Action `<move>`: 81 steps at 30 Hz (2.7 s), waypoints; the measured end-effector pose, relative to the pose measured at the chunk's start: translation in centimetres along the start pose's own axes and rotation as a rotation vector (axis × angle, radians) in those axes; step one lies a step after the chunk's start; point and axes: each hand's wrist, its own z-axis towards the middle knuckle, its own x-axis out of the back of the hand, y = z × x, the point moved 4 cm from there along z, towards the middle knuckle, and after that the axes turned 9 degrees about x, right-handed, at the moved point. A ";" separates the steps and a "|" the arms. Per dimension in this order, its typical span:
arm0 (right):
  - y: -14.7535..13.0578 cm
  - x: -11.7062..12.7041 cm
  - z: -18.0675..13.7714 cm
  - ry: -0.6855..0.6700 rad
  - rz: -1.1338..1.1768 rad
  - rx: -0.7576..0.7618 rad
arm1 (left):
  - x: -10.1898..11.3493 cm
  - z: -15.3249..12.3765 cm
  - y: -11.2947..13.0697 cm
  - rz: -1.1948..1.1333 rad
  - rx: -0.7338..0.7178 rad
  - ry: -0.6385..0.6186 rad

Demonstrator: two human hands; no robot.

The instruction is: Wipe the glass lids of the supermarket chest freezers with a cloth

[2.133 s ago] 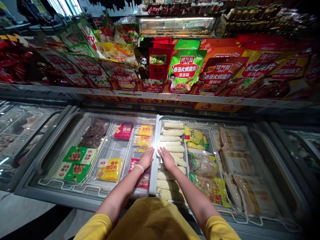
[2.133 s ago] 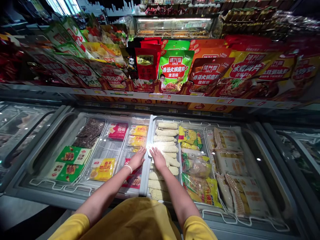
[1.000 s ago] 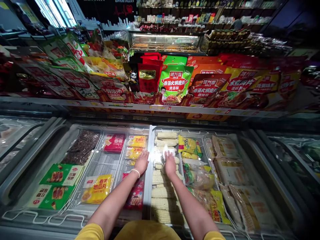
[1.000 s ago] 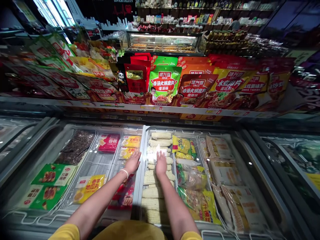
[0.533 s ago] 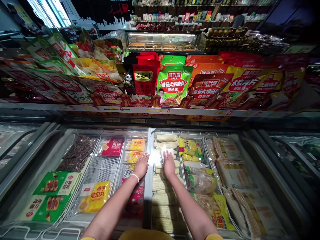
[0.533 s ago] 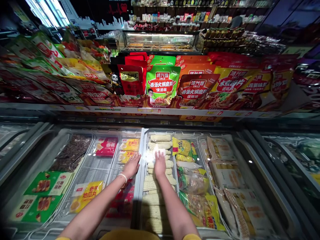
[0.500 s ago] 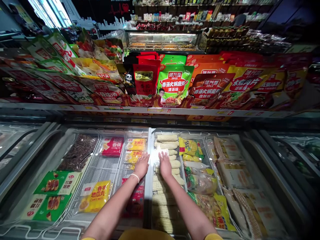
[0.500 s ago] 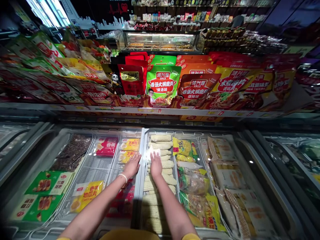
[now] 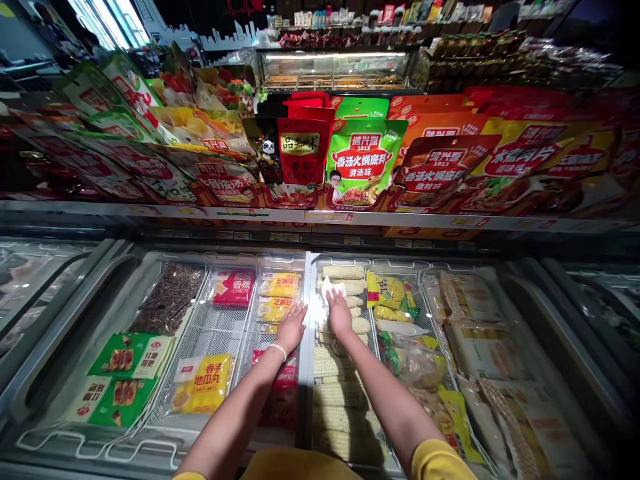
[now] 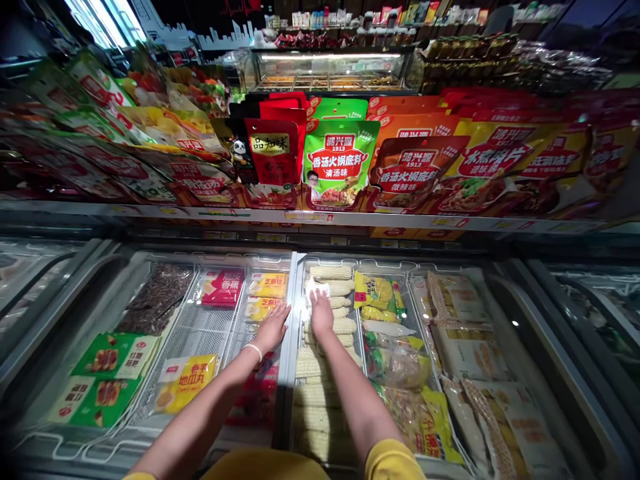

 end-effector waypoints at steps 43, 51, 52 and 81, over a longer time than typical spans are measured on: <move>-13.3 -7.9 -35.7 -0.097 0.150 0.257 | -9.0 -27.3 -12.8 0.103 0.205 0.011; -21.8 -14.4 -33.2 -0.303 0.073 0.523 | -5.0 -28.0 -23.0 0.134 0.321 -0.019; -21.7 -14.0 -32.0 -0.317 0.064 0.547 | -4.8 -27.9 -23.6 0.142 0.292 -0.025; -22.0 -12.9 -23.4 -0.225 -0.001 0.388 | -2.4 -22.7 -23.3 0.238 0.032 -0.016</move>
